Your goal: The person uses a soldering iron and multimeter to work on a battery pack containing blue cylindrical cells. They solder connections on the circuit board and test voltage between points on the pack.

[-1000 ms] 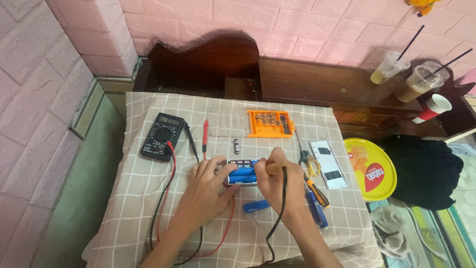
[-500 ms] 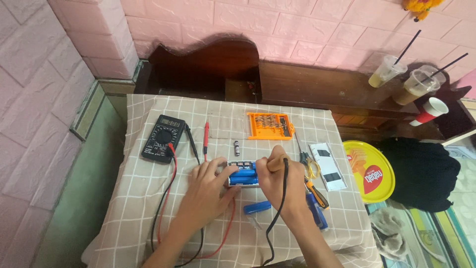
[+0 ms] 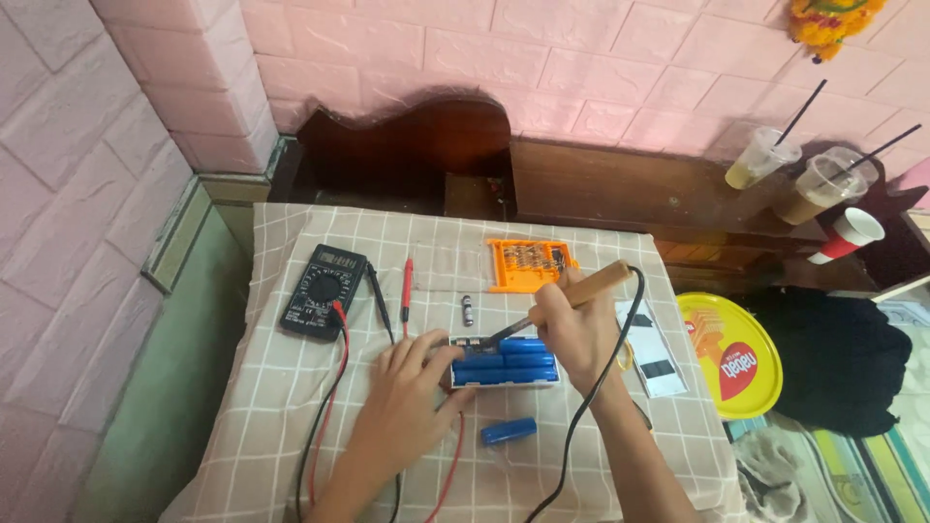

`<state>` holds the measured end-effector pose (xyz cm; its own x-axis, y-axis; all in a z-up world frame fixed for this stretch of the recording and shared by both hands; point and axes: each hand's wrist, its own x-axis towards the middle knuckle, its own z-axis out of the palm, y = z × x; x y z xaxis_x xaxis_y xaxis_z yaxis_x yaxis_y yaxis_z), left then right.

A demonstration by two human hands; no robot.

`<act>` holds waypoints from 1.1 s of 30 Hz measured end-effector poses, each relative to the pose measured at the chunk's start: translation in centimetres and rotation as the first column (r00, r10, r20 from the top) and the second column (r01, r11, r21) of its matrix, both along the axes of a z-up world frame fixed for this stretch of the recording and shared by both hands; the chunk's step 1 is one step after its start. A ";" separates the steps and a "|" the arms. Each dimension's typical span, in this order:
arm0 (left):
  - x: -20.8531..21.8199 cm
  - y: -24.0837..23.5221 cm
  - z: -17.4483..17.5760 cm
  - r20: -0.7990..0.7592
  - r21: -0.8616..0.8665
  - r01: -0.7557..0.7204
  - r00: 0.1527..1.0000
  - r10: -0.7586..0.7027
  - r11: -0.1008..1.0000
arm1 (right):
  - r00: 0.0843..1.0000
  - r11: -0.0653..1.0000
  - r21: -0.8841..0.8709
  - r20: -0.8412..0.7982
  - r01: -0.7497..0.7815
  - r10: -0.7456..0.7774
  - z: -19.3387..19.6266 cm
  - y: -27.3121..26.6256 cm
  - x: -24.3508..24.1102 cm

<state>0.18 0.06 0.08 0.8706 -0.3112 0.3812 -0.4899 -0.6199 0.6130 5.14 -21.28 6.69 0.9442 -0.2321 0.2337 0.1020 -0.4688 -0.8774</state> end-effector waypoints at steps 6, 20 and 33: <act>0.1 0.0 -0.1 -0.042 0.058 -0.002 0.999 0.004 0.998 | 0.987 0.953 0.301 -0.139 -0.039 0.085 -1.9 0.3 1.7; 0.1 -0.1 0.5 -0.088 0.039 -0.003 0.996 0.006 0.999 | 0.978 0.985 -0.061 -0.144 -0.163 0.153 -1.9 0.7 2.7; 0.1 0.0 0.7 -0.107 0.032 0.010 0.994 -0.007 0.999 | 0.978 0.968 -0.144 -0.078 -0.205 0.195 -1.7 -0.4 2.6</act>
